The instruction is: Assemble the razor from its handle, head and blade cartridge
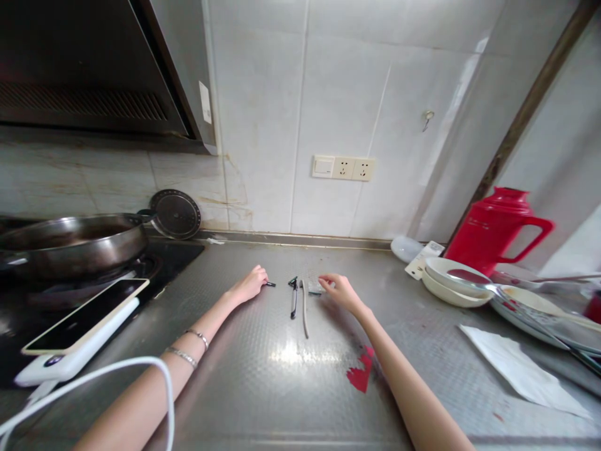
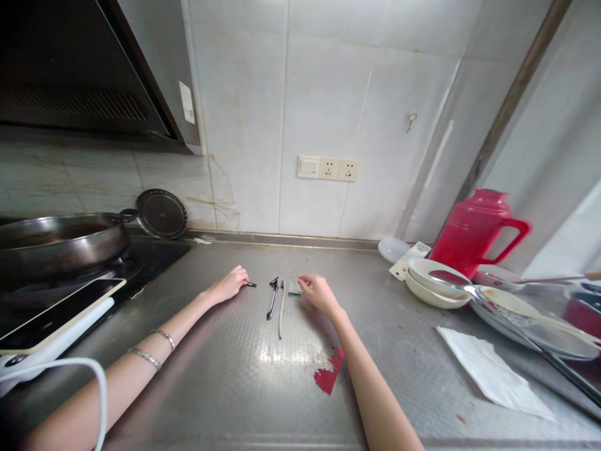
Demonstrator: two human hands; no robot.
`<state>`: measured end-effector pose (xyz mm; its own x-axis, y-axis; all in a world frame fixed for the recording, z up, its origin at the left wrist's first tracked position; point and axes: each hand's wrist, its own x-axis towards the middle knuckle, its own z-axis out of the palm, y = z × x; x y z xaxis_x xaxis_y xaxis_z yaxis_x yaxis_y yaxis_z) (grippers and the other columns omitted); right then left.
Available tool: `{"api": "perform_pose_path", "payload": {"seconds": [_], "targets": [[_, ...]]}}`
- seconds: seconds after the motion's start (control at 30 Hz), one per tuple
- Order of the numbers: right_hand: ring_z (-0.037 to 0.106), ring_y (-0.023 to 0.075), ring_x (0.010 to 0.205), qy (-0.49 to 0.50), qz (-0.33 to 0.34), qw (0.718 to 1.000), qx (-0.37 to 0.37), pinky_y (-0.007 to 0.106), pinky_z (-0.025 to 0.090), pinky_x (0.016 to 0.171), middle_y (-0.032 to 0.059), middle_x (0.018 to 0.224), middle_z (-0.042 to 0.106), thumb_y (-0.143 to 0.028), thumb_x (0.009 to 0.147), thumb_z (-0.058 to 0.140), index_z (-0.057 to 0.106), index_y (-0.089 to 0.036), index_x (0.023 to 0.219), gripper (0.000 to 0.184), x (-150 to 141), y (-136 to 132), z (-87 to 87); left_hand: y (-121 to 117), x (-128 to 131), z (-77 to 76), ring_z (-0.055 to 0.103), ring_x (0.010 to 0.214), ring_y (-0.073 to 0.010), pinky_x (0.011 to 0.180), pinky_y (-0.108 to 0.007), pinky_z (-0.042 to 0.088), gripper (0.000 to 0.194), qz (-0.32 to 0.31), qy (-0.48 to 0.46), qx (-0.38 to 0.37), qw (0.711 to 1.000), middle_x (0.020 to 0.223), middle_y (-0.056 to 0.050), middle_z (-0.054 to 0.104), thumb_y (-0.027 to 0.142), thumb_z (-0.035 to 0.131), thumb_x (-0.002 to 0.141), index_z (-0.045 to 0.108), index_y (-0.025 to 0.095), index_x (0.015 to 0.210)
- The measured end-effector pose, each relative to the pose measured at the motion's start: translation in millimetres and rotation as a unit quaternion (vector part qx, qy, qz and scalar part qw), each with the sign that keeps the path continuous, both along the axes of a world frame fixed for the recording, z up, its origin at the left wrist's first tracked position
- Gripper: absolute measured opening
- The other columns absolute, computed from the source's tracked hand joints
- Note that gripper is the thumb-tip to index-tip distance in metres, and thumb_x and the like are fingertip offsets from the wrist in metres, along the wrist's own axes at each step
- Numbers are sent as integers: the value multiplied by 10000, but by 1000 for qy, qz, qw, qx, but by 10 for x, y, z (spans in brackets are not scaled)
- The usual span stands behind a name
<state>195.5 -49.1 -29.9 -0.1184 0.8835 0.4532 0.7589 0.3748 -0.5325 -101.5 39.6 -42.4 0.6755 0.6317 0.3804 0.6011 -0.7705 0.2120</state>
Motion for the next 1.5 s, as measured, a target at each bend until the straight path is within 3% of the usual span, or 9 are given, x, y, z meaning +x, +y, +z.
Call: {"api": "perform_pose_path", "payload": {"seconds": [0.17, 0.4, 0.57, 0.73, 0.9, 1.13, 1.27, 1.37, 1.5], "targets": [[610, 185, 726, 3, -1, 1000, 5, 283, 444, 696, 76, 837, 702, -312, 831, 453, 701, -155, 910, 304, -5, -1, 7, 2, 2, 14, 466, 854, -200, 775, -315, 382, 318, -2, 22, 19, 1000, 805, -95, 594, 117, 341, 868, 635, 151, 752], [607, 180, 748, 0, -1, 1000, 26, 283, 447, 710, 75, 853, 696, -310, 842, 464, 694, -167, 915, 280, -27, 8, 12, 11, 96, 93, 478, 809, -194, 765, -311, 379, 280, 42, 7, -14, 999, 792, -84, 593, 129, 349, 863, 600, 143, 739], [581, 177, 819, -33, 28, 997, 71, 281, 442, 735, 63, 855, 674, -278, 854, 488, 681, -190, 942, 230, -156, -45, 71, -158, 304, 285, 504, 845, -188, 786, -301, 392, 252, 25, -9, -58, 998, 810, -67, 613, 139, 376, 853, 605, 151, 748], [545, 177, 854, -74, 65, 990, 101, 286, 446, 745, 56, 878, 649, -307, 857, 515, 668, -236, 961, 199, -350, -170, 187, -418, 528, 430, 512, 865, -192, 797, -304, 400, 244, -10, -30, -46, 998, 841, -81, 619, 152, 381, 862, 614, 144, 788], [531, 185, 886, -115, 79, 985, 105, 285, 458, 738, 59, 882, 642, -305, 839, 551, 661, -246, 973, 184, -421, -232, 222, -559, 618, 426, 523, 854, -193, 786, -303, 407, 253, -20, -41, -63, 997, 833, -81, 628, 141, 385, 854, 629, 147, 787], [528, 186, 877, -160, 87, 977, 110, 271, 448, 710, 54, 856, 644, -298, 861, 518, 666, -228, 928, 177, -472, -248, 210, -548, 580, 382, 584, 814, -184, 756, -280, 421, 208, 2, -80, -161, 984, 842, -75, 678, 189, 473, 808, 674, 136, 804], [525, 181, 875, -134, 75, 982, 110, 268, 443, 715, 55, 873, 648, -322, 875, 490, 667, -229, 941, 211, -355, -188, 172, -475, 502, 389, 605, 820, -177, 765, -278, 438, 233, 9, -164, -224, 961, 881, -64, 698, 274, 525, 779, 682, 130, 873], [533, 186, 854, -87, 28, 991, 102, 277, 437, 710, 55, 866, 654, -347, 863, 500, 684, -231, 906, 221, -143, -79, 90, -404, 425, 377, 608, 848, -187, 799, -298, 438, 263, 43, -221, -222, 949, 899, -78, 701, 291, 519, 773, 687, 115, 871], [557, 193, 825, -51, -17, 996, 78, 305, 423, 747, 56, 857, 667, -343, 829, 540, 707, -219, 849, 209, 114, 56, -63, -352, 367, 308, 611, 824, -199, 778, -307, 447, 283, 61, -228, -226, 945, 827, -73, 706, 306, 495, 775, 697, 111, 808]]}}
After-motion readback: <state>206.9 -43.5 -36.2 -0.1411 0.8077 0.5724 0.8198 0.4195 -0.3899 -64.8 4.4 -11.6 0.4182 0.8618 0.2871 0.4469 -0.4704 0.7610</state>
